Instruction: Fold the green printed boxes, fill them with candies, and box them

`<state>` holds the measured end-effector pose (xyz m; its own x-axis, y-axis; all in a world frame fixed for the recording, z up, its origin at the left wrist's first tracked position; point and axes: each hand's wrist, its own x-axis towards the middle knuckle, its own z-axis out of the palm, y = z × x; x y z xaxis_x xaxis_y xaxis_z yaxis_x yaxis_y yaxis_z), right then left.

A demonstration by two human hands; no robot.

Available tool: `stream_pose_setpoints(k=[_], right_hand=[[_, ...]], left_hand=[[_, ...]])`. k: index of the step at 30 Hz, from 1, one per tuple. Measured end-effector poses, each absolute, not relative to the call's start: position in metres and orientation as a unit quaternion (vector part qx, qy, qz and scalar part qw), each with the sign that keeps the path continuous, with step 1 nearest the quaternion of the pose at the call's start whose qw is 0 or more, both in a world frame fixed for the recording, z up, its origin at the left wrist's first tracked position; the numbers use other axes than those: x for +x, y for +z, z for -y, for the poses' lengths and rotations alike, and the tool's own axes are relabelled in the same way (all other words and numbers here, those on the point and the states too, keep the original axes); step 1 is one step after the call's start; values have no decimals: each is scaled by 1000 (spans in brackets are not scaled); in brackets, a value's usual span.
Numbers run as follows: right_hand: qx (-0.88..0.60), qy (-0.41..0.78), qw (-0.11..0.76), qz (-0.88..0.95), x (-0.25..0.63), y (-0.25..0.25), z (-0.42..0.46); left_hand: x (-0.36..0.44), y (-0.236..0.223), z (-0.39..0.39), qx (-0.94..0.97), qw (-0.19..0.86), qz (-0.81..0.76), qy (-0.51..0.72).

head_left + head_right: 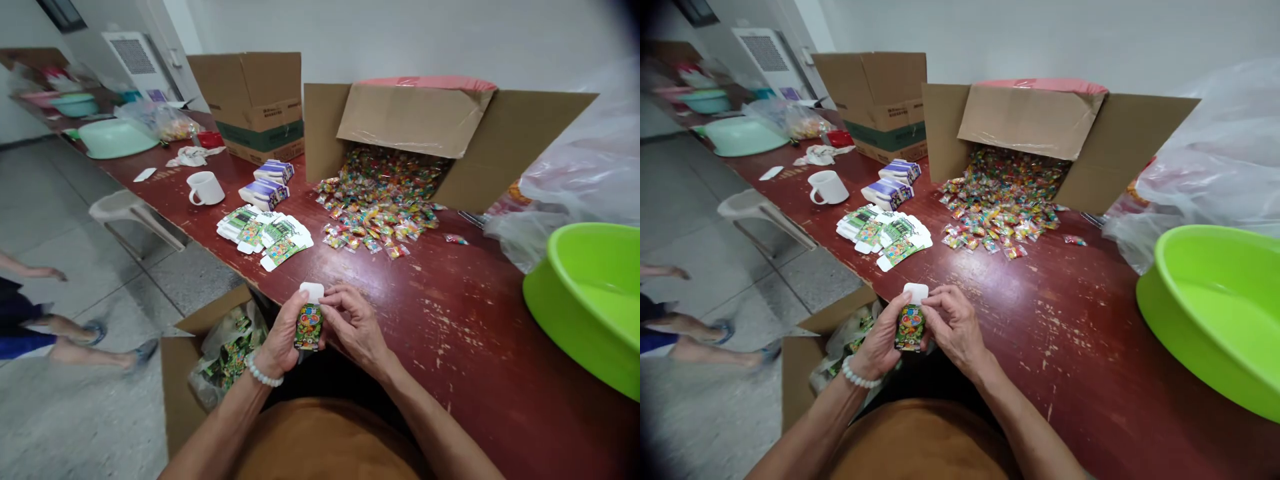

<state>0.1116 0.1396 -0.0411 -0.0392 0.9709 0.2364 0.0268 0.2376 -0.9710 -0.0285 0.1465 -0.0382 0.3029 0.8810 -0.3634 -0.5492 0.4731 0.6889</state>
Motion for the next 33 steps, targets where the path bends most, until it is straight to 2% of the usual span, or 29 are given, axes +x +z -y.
stream_pose_setpoints(k=[4,6,12,17,20,25,29,33], right_hand=[[-400,605,503,470,110,-38,-143],[-396,643,500,425,110,-38,-143],[-392,449,462,657,123,-32,-144],[-425,541,435,580,123,-34,-147],[-399,528,422,620,121,-30,-148],[-374,572,431,589,118,-25,-145],[-408,551,438,581,113,-30,-145],[-397,650,428,488,111,-26,-147]], left_hand=[[-27,-35,-144,229,806,-351,418],[-29,-34,-144,219,826,-331,400],[-35,-32,-143,209,835,-321,395],[-30,-33,-141,295,771,-378,419],[-31,-31,-140,306,754,-385,435],[-35,-32,-140,294,761,-389,428],[-35,-36,-139,258,788,-380,410],[-33,-37,-139,244,825,-344,375]])
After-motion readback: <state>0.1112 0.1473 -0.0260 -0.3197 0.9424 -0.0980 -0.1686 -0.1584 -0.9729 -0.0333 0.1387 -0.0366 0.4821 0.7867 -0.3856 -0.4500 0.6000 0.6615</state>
